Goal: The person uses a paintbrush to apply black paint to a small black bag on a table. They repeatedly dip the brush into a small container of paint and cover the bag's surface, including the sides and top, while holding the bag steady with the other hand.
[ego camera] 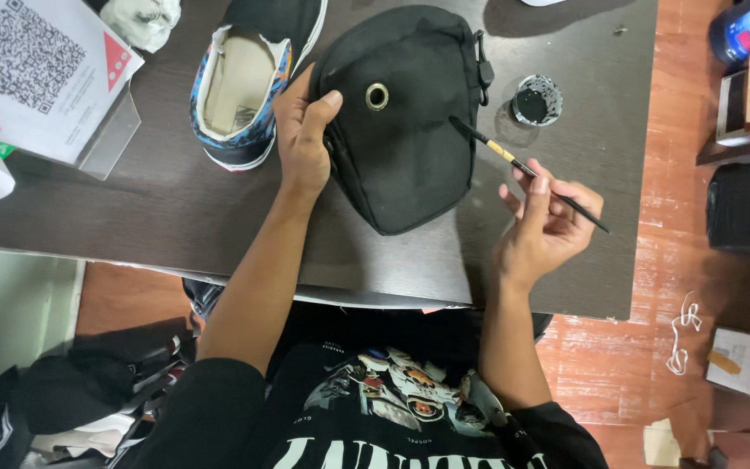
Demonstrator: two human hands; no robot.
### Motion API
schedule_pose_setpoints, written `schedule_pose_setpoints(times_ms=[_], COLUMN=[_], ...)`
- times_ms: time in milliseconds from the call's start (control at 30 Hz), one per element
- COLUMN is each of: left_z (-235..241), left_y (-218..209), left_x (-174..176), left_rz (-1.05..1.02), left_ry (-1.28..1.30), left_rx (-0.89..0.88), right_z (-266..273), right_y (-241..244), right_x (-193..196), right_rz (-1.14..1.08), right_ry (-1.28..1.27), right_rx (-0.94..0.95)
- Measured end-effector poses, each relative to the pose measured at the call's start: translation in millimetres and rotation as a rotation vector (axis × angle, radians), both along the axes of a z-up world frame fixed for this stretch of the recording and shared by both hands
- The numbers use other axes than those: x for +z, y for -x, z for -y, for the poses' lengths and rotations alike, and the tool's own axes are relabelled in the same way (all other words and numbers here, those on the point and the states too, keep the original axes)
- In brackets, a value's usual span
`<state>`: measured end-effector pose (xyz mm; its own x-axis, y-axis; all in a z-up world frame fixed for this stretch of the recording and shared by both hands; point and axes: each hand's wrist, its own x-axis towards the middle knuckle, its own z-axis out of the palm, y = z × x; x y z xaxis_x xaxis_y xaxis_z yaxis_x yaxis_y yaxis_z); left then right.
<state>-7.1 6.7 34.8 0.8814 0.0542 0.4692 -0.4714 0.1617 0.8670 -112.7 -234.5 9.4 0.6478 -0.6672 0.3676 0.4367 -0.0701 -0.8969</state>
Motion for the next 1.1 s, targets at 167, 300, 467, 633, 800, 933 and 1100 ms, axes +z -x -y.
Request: schedule_pose_setpoints(times_ms=[167, 300, 467, 633, 800, 933, 1100], left_z=[0, 1, 0, 0, -1, 0, -1], left_y=[-3, -2, -4, -4, -4, -3, -3], left_x=[-8, -10, -12, -15, -14, -9, -14], left_rz=[-0.012, -0.051, -0.004, -0.037, 0.036, 0.017, 0.019], left_ry=[-0.007, 0.039, -0.019, 0.041, -0.046, -0.001, -0.03], left_rx=[0.011, -0.009, 0.028, -0.002, 0.032, 0.008, 0.01], right_z=[-9, -6, -14, -14, -19, -15, -23], right_y=[3, 2, 7, 8, 7, 8, 11], right_x=[3, 7, 4, 5, 3, 6, 1], right_rz=[0.101, 0.021, 0.112, 0.014, 0.079, -0.007, 0.101], right_ry=[0.147, 0.021, 0.163, 0.045, 0.202, 0.064, 0.206], right_rx=[0.126, -0.006, 0.109, -0.019, 0.061, -0.024, 0.05])
